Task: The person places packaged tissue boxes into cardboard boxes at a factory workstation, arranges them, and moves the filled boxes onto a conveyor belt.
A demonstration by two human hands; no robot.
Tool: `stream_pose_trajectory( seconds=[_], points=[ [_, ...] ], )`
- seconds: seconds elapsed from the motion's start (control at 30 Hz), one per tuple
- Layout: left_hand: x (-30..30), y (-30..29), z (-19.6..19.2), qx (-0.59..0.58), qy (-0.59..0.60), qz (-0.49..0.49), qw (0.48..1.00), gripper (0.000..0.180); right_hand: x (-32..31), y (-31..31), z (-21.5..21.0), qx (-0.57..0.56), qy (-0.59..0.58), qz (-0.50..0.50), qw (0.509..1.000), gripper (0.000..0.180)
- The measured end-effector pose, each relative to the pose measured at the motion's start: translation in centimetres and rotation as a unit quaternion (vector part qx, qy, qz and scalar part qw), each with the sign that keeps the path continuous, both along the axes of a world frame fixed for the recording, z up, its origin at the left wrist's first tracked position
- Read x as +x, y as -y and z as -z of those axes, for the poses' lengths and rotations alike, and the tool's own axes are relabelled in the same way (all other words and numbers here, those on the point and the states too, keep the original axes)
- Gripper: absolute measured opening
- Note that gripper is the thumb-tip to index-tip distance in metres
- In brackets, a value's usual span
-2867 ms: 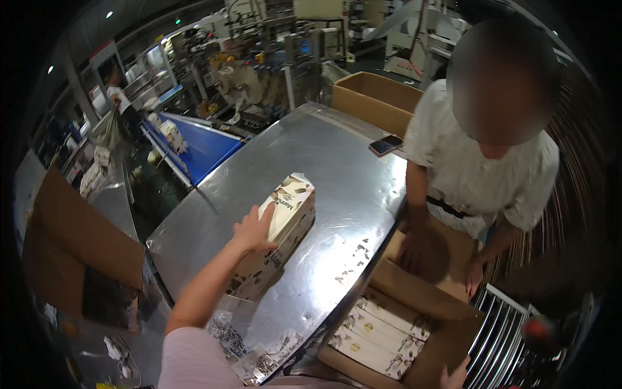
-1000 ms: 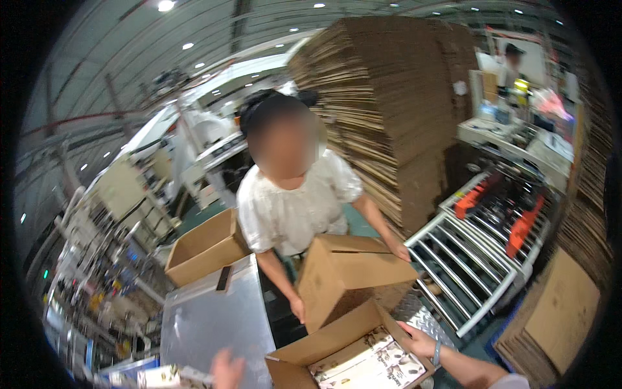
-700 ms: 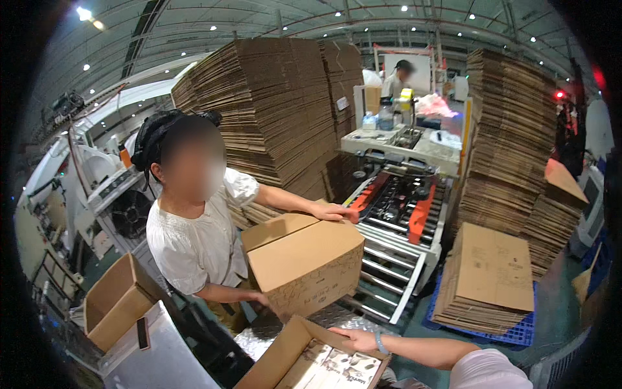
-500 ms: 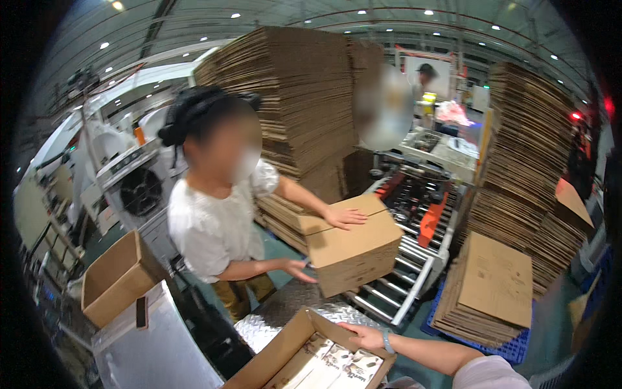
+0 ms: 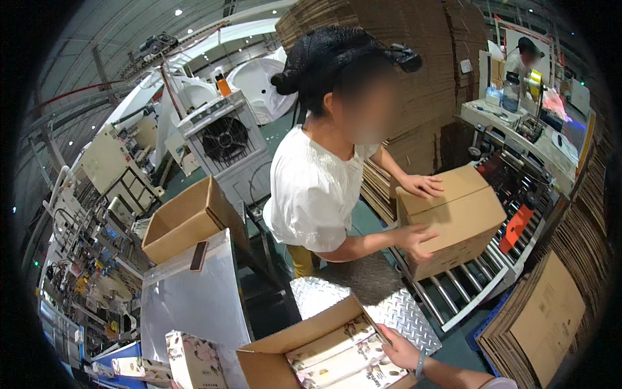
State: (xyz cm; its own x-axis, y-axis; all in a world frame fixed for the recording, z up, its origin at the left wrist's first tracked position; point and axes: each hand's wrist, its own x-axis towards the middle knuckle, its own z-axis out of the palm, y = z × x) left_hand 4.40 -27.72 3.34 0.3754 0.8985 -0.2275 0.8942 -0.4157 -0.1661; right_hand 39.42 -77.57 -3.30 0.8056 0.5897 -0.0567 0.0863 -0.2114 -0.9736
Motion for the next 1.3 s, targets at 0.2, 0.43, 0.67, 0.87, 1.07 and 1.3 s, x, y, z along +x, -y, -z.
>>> stream_pose_trajectory(
  seconds=[0.2,0.43,0.67,0.87,1.07,1.3],
  points=[
    [5.9,-0.2,1.6,0.025,0.094,-0.047,0.994,0.111,1.0,0.9,1.4,0.006,0.009,0.009,1.0,0.054],
    [5.4,-1.8,3.0,0.035,0.091,-0.069,0.993,0.111,1.1,0.5,1.3,0.005,0.029,0.008,1.0,0.054],
    [5.7,-3.1,3.0,-0.002,0.083,-0.014,0.996,0.112,1.0,0.5,0.6,-0.009,0.024,0.007,1.0,0.058],
    [5.6,-3.9,4.0,-0.014,0.06,-0.015,0.998,0.116,0.7,0.6,0.4,-0.009,0.038,0.008,0.999,0.057],
    [6.0,-1.3,2.4,0.071,0.103,0.019,0.992,0.11,0.9,0.7,1.3,0.01,0.003,0.012,1.0,0.056],
    [6.0,-1.7,3.3,0.098,0.167,0.072,0.978,0.102,1.0,0.5,-0.7,0.001,-0.024,-0.001,1.0,0.058]
  ],
)
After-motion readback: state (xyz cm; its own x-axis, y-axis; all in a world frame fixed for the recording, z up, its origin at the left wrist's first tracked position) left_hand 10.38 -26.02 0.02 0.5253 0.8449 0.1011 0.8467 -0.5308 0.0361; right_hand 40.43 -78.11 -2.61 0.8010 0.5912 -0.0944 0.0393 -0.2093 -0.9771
